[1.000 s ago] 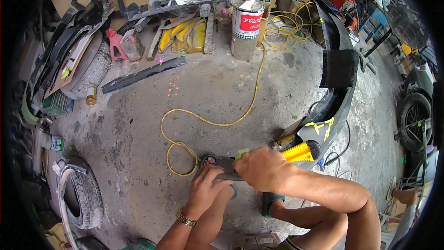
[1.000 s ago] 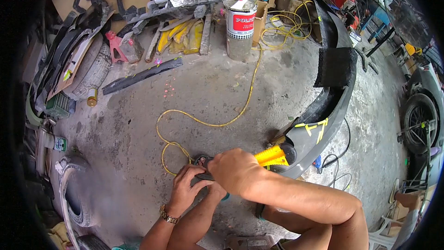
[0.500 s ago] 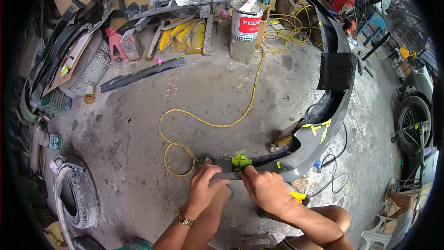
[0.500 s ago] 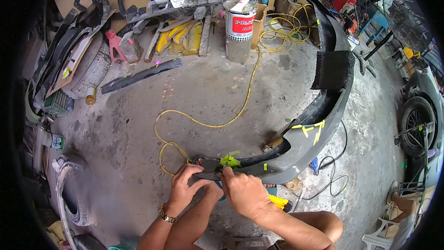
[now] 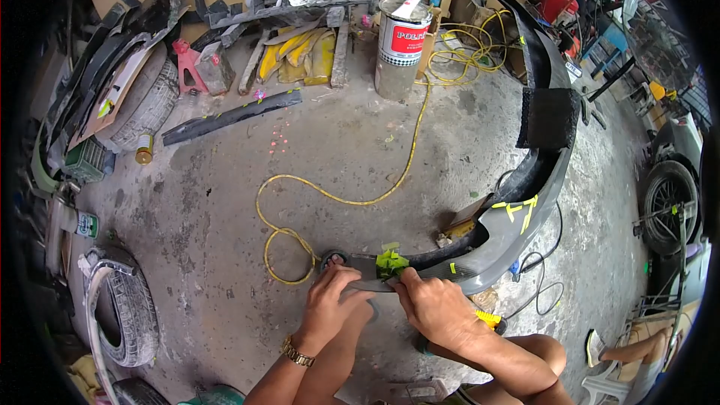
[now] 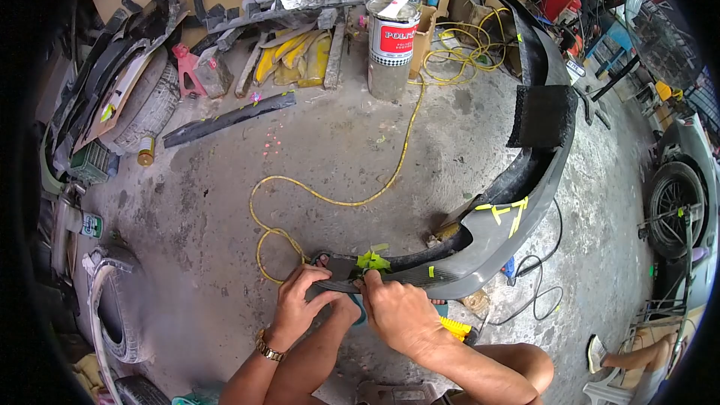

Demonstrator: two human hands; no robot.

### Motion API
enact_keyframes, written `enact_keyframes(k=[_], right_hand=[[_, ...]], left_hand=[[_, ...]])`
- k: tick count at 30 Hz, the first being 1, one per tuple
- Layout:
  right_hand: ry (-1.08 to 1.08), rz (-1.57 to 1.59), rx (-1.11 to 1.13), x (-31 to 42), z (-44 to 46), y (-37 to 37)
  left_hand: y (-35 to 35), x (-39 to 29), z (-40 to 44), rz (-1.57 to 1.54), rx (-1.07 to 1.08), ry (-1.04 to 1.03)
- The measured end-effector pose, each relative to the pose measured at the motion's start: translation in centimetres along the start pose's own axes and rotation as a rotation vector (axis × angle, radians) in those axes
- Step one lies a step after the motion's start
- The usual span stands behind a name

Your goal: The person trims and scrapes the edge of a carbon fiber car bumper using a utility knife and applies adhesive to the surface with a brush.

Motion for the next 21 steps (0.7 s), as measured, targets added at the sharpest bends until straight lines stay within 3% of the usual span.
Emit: enact_keyframes(k=[15,21], right_hand=[[0.037,-0.117,0.048,0.6,0.6,0.4],[0.243,-0.442,0.205,2.2,2.0,0.4]], left_hand=[[-0.1,0.1,-0.1,0.010,-0.003,-0.015],[-0.2,0.3,-0.2,0.029,0.003,0.023]])
Point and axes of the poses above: each hand's wrist, its own z-axis towards the middle knuckle, its own y-axis out of the back of the hand, x = y × z, the point moved 6 cm from there along z, towards the middle knuckle, and after that the axes turned 8 degrees about x, right-handed, at the moved point
